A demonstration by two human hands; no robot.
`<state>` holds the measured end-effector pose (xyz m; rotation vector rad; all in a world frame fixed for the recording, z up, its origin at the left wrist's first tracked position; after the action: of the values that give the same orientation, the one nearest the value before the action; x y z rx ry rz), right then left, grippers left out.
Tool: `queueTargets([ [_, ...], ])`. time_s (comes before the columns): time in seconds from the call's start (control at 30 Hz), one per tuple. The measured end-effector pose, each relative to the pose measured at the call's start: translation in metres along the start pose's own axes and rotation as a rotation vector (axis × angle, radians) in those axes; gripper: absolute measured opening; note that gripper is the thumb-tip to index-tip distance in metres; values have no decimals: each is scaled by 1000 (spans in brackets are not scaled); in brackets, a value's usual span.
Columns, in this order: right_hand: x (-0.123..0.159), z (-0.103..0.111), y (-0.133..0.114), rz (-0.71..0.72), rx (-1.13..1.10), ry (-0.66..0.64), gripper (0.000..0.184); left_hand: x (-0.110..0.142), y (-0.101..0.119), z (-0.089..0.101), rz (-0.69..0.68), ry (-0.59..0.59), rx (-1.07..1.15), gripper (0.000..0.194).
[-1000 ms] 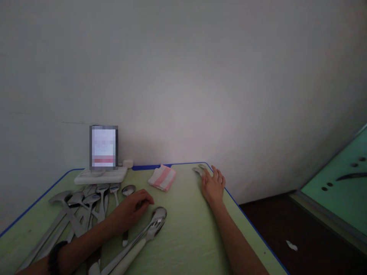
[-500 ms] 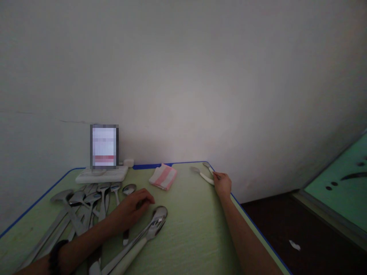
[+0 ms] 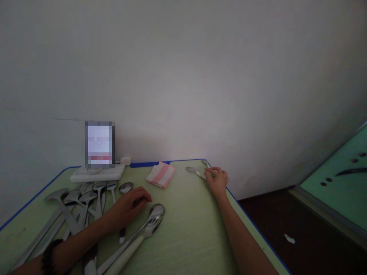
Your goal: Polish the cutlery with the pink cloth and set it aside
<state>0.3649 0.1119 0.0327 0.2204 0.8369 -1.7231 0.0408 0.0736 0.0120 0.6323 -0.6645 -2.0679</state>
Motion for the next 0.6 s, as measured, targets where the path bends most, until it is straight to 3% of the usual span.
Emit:
queueTargets([
  [0.17, 10, -17, -31, 298, 111, -197, 25, 0, 1, -1, -4, -13, -9, 21],
  [0.6, 6, -21, -25, 262, 329, -154, 30, 1, 3, 1, -6, 1, -27, 21],
])
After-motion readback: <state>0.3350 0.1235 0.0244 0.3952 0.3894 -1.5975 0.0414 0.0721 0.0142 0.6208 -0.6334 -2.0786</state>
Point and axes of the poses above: each hand's wrist, its own x-axis away from the middle knuckle, its own z-axis out of the back of the hand, y = z × x, the point moved 8 cm from there along -x, towards the middle knuckle, and after that the axes turned 2 degrees about z, right-handed, at the moved point
